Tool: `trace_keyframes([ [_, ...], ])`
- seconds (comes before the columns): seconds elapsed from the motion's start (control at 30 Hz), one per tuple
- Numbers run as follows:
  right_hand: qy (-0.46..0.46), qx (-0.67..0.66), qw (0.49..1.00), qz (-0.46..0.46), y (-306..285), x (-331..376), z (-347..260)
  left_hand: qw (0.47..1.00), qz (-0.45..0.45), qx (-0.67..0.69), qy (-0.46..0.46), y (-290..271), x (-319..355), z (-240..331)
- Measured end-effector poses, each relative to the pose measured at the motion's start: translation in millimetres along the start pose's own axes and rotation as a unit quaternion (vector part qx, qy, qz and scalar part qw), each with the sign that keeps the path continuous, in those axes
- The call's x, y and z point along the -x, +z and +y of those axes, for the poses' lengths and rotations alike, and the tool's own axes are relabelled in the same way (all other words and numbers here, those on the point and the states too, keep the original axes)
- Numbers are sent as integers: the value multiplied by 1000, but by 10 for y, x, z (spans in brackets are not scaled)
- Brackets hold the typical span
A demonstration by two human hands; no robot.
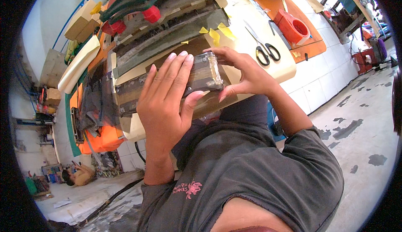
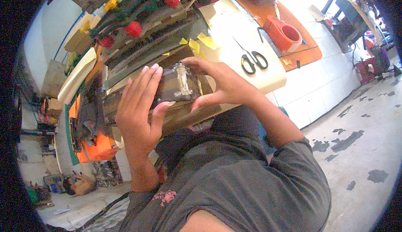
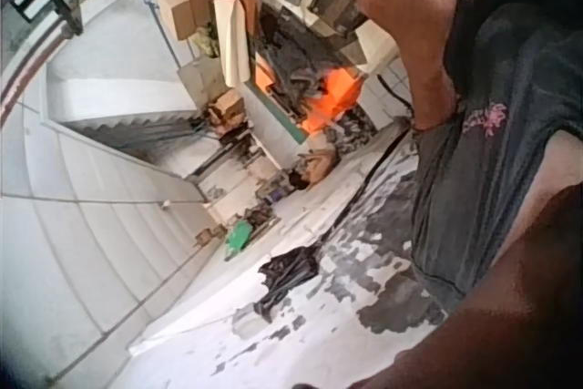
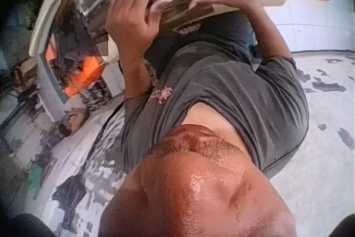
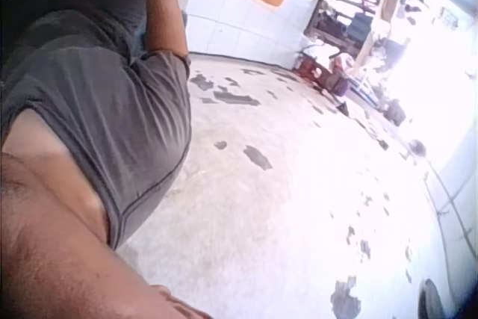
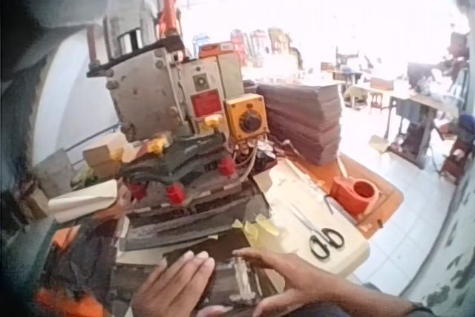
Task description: The person tapes a rectangular frame by peeling pieces of adhesive tape and pressing them onto the sides and edges of the frame.
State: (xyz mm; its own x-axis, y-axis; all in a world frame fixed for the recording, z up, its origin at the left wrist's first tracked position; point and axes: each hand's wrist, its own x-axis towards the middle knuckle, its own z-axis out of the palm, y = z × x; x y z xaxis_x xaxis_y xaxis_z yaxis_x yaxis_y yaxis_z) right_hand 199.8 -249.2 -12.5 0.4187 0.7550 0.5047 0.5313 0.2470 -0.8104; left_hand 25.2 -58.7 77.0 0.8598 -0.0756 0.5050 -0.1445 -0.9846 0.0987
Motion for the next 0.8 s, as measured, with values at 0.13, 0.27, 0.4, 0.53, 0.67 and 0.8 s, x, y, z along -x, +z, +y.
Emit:
trace_keyframes([
  [0.13, -1, -10, 999, -31, -15, 79, 141, 1000, -1, 7, 1, -35, 16, 30],
  [0.27, 1, -16, 999, -33, -92, 59, 180, 1000, -8, 14, 0, -58, 13, 27],
  [0.4, -16, -3, 999, -29, -77, 67, 162, 1000, -23, 15, -2, -118, 10, 63],
  [0.53, -11, 15, 1000, -19, -65, 102, 143, 998, -36, 43, 15, -176, -83, 73],
  [0.67, -15, 25, 1000, 5, -52, 107, 129, 996, -38, 60, 52, -147, -253, 131],
  [0.8, 2, 58, 998, 21, -22, 179, 118, 995, -35, 80, 52, -11, -321, 69],
])
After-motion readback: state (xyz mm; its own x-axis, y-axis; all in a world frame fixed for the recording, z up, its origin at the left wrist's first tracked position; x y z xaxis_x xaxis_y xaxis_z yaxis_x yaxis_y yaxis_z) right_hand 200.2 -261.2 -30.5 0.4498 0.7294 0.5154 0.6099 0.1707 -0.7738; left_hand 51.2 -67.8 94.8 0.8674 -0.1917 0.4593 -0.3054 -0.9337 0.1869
